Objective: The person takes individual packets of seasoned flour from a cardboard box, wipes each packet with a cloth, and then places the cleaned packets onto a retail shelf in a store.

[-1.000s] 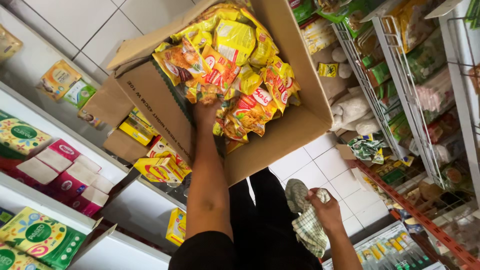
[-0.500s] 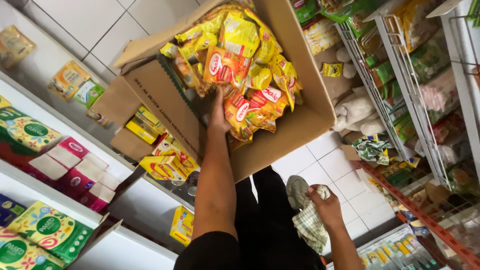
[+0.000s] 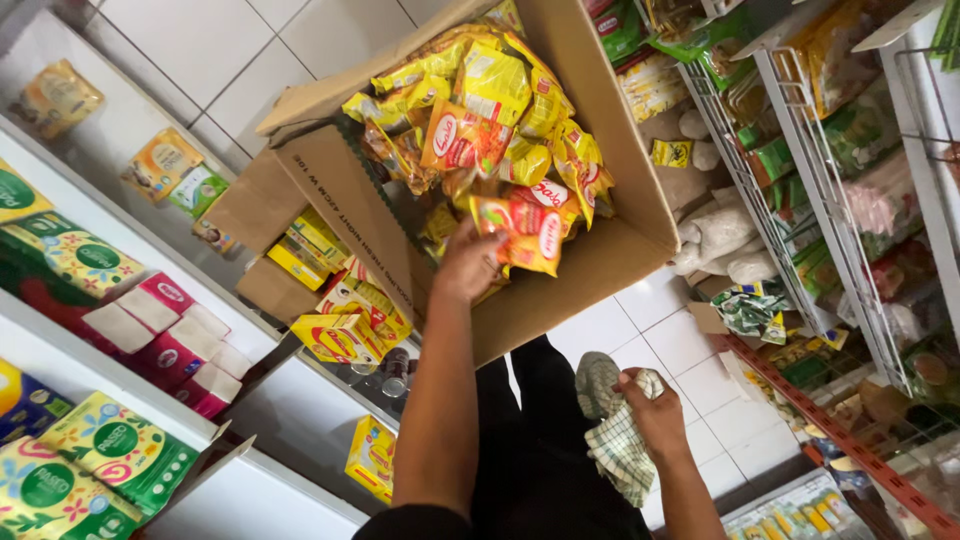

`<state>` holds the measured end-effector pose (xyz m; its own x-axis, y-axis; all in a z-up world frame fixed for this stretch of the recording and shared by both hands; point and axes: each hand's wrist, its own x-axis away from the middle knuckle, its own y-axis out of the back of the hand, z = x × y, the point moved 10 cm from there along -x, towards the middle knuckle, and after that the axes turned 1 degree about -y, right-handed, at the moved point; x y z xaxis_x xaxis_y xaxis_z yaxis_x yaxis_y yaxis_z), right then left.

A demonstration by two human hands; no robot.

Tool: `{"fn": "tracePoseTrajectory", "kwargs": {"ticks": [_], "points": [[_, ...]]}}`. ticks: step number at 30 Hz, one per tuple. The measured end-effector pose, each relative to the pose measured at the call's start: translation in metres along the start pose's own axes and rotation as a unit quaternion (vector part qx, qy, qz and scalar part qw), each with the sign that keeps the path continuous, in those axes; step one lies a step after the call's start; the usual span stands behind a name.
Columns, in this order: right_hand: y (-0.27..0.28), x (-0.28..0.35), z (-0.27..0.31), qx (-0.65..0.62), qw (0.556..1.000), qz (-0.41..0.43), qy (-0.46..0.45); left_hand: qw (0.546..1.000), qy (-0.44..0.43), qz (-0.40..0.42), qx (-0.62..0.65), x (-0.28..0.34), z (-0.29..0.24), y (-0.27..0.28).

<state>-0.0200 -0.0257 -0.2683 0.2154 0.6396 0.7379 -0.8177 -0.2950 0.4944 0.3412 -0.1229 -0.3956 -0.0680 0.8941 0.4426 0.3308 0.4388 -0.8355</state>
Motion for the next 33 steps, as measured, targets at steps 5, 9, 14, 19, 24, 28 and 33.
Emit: {"fn": "tracePoseTrajectory", "kwargs": {"ticks": [5,9,14,19,24,28,33], "points": [[-0.015,0.016,0.063,-0.172,0.979,0.074,0.075,0.997,0.03,0.069,-0.007,0.054,0.003,-0.087],[-0.031,0.035,0.138,-0.306,0.925,0.159,0.157,0.987,0.064,0.121,-0.088,0.082,-0.002,-0.139],[-0.039,0.043,0.166,-0.249,0.951,0.093,0.16,0.962,0.082,0.105,-0.237,0.106,-0.011,-0.144],[-0.048,0.035,0.152,-0.086,0.978,0.066,0.177,0.851,0.077,-0.02,-0.519,0.086,-0.026,-0.042],[-0.044,0.029,0.125,-0.022,0.989,0.042,0.143,0.707,-0.25,-0.229,-0.621,0.018,-0.088,0.043],[-0.041,0.022,0.097,0.024,0.996,0.031,0.083,0.739,-0.038,-0.3,-0.601,-0.06,-0.041,0.098],[-0.028,0.011,0.06,0.047,0.997,0.009,0.061,0.629,0.032,-0.334,-0.701,-0.102,-0.034,0.089]]}}
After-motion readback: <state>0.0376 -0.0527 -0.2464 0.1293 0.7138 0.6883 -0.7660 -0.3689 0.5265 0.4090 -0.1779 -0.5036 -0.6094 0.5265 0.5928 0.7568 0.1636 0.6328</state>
